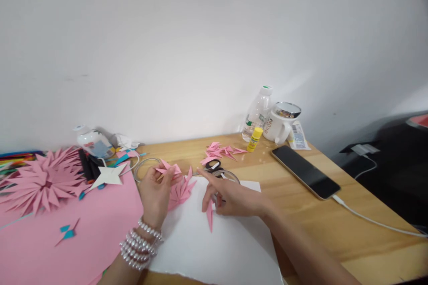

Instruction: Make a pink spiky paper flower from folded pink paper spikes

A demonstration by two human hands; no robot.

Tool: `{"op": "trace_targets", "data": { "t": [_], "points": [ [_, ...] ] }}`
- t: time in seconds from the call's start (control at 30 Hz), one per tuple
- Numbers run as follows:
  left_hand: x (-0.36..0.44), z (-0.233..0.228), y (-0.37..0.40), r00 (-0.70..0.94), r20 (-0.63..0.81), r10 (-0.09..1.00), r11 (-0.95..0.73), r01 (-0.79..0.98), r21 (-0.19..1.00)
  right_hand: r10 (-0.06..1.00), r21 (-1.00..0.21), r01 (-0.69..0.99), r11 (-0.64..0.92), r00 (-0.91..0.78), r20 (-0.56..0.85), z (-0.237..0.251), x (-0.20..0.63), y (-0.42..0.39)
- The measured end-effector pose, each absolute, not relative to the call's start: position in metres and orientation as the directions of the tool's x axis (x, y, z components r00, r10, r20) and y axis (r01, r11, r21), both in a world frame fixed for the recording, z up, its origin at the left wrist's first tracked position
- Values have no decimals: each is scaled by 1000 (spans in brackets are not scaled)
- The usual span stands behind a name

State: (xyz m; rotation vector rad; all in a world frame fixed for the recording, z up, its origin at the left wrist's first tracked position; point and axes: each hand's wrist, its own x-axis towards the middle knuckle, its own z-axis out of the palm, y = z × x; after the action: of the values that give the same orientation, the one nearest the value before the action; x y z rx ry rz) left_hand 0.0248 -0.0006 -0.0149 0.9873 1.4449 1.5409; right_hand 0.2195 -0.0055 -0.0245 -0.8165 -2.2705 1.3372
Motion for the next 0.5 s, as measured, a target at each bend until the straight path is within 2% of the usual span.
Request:
{"op": "trace_targets", "data": {
  "t": [0.1, 0.2, 0.33, 0.43, 0.5],
  "points": [
    [23, -17, 0, -373, 22, 928, -55, -77, 995, 656, -863, 297, 410, -753, 53, -29, 215, -7],
    [22, -19, 1, -309, -7, 951, -33, -122, 992, 725, -927, 197, 321, -680, 106, -32, 208, -7],
    [24, -20, 0, -201, -26, 979, -3, -144, 990, 902, -989, -139, 49, -420, 103, -33, 200, -3],
    [27, -18, -3, -81, -40, 996, 28, -146, 989, 973, -923, -379, -67, -228, 23, -32, 197, 1],
    [31, -17, -6, -11, -71, 997, 69, -139, 988, 986, -875, -473, -101, -163, -26, -33, 196, 2]
  ]
}}
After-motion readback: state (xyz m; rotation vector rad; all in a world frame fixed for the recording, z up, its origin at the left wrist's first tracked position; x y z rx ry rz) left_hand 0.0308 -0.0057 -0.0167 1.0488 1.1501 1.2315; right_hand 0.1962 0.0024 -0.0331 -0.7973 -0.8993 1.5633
